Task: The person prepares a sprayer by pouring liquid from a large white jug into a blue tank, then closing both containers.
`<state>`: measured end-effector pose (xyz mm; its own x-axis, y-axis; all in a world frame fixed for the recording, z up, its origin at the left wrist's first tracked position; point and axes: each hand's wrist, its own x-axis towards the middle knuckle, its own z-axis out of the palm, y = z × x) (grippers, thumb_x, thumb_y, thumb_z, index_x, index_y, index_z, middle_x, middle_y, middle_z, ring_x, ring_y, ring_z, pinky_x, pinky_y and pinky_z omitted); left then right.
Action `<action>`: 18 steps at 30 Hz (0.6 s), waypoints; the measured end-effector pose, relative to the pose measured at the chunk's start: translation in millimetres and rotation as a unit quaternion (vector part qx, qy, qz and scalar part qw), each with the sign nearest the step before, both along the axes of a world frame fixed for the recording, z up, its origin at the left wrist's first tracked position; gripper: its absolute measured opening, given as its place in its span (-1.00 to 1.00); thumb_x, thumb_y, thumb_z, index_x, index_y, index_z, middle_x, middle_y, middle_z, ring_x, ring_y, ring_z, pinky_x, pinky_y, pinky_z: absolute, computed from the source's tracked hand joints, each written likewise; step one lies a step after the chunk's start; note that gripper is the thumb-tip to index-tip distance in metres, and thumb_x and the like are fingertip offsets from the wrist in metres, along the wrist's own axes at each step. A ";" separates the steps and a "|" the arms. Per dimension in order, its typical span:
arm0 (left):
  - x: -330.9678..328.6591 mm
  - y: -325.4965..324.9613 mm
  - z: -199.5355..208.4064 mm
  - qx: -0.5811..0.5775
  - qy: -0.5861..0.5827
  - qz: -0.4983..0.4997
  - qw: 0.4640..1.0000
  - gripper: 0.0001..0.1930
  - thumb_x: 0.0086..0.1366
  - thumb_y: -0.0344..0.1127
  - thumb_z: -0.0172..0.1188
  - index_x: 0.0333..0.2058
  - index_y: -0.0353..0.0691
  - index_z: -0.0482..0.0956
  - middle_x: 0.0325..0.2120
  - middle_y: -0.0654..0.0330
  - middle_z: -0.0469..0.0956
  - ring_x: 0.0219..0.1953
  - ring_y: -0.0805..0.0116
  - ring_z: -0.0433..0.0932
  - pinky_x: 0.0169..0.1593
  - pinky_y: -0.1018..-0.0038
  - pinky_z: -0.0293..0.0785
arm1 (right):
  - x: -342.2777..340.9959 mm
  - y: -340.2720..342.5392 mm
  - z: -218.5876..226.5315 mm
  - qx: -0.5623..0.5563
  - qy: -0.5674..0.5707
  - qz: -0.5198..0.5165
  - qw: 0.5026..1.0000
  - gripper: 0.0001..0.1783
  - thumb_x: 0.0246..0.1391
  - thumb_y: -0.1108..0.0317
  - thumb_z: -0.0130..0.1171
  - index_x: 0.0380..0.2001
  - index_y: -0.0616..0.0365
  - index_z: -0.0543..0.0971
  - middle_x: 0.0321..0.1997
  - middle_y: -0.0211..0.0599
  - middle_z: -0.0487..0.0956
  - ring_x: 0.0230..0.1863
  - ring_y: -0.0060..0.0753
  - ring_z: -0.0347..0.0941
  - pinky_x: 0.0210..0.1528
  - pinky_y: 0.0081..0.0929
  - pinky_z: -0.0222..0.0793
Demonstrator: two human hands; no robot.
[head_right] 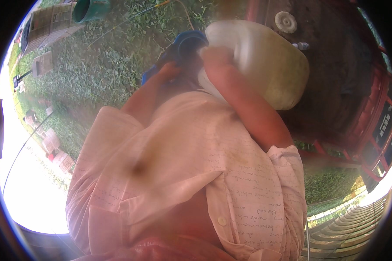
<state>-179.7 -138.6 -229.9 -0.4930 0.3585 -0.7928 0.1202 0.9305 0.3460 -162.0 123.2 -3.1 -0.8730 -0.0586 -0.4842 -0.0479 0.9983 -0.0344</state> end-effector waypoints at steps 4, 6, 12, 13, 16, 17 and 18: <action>-4.0 8.8 15.1 0.002 -0.030 0.036 0.999 -0.28 0.05 0.19 0.11 0.03 -0.30 0.44 0.03 -0.09 0.42 0.13 0.02 0.36 0.17 0.30 0.27 | 2.6 1.0 -6.4 0.009 0.010 0.007 1.000 -0.84 -0.08 0.36 0.10 -0.48 -0.02 0.68 -0.44 -0.36 0.65 -0.38 -0.28 0.61 -0.52 -0.30 0.44; -3.1 5.0 12.7 -0.003 -0.031 0.032 0.999 -0.28 0.05 0.19 0.11 0.02 -0.30 0.44 0.03 -0.09 0.42 0.13 0.02 0.36 0.17 0.29 0.26 | 1.8 -0.4 -3.5 0.006 0.011 0.010 1.000 -0.84 -0.08 0.36 0.11 -0.48 -0.01 0.68 -0.44 -0.36 0.65 -0.38 -0.28 0.61 -0.51 -0.30 0.44; -8.4 20.5 45.1 -0.015 -0.055 0.094 0.994 -0.27 0.06 0.19 0.11 0.05 -0.30 0.42 0.05 -0.09 0.41 0.15 0.03 0.35 0.19 0.30 0.25 | -2.4 -0.1 -2.0 0.015 -0.032 -0.001 0.999 -0.85 -0.05 0.35 0.11 -0.43 -0.05 0.66 -0.40 -0.40 0.65 -0.33 -0.31 0.61 -0.48 -0.34 0.43; -8.4 20.5 45.8 -0.017 -0.056 0.094 0.994 -0.26 0.06 0.19 0.11 0.06 -0.30 0.42 0.06 -0.09 0.40 0.15 0.04 0.34 0.19 0.31 0.24 | -5.9 -1.5 5.6 0.023 -0.056 0.000 0.998 -0.83 -0.01 0.34 0.09 -0.37 -0.08 0.65 -0.36 -0.42 0.65 -0.28 -0.32 0.60 -0.44 -0.36 0.43; -8.1 20.3 44.7 -0.013 -0.053 0.097 0.994 -0.25 0.06 0.19 0.11 0.07 -0.30 0.40 0.08 -0.08 0.39 0.16 0.05 0.33 0.20 0.32 0.24 | -4.3 -0.3 1.2 0.021 -0.031 0.005 0.999 -0.85 -0.05 0.35 0.11 -0.43 -0.06 0.67 -0.40 -0.42 0.65 -0.33 -0.32 0.61 -0.49 -0.35 0.43; -8.0 20.2 43.9 -0.011 -0.051 0.098 0.994 -0.25 0.06 0.19 0.11 0.07 -0.30 0.40 0.08 -0.08 0.39 0.16 0.05 0.33 0.20 0.32 0.23 | -2.9 0.4 -2.3 0.016 -0.006 0.007 1.000 -0.86 -0.09 0.36 0.13 -0.49 -0.04 0.68 -0.44 -0.40 0.65 -0.38 -0.31 0.61 -0.53 -0.33 0.42; -7.9 20.8 44.7 -0.009 -0.050 0.099 0.994 -0.25 0.06 0.19 0.11 0.08 -0.30 0.40 0.08 -0.08 0.39 0.16 0.05 0.33 0.20 0.32 0.23 | -2.7 0.5 -3.6 0.018 -0.008 0.007 1.000 -0.86 -0.09 0.36 0.13 -0.49 -0.04 0.68 -0.44 -0.40 0.65 -0.38 -0.31 0.61 -0.53 -0.33 0.42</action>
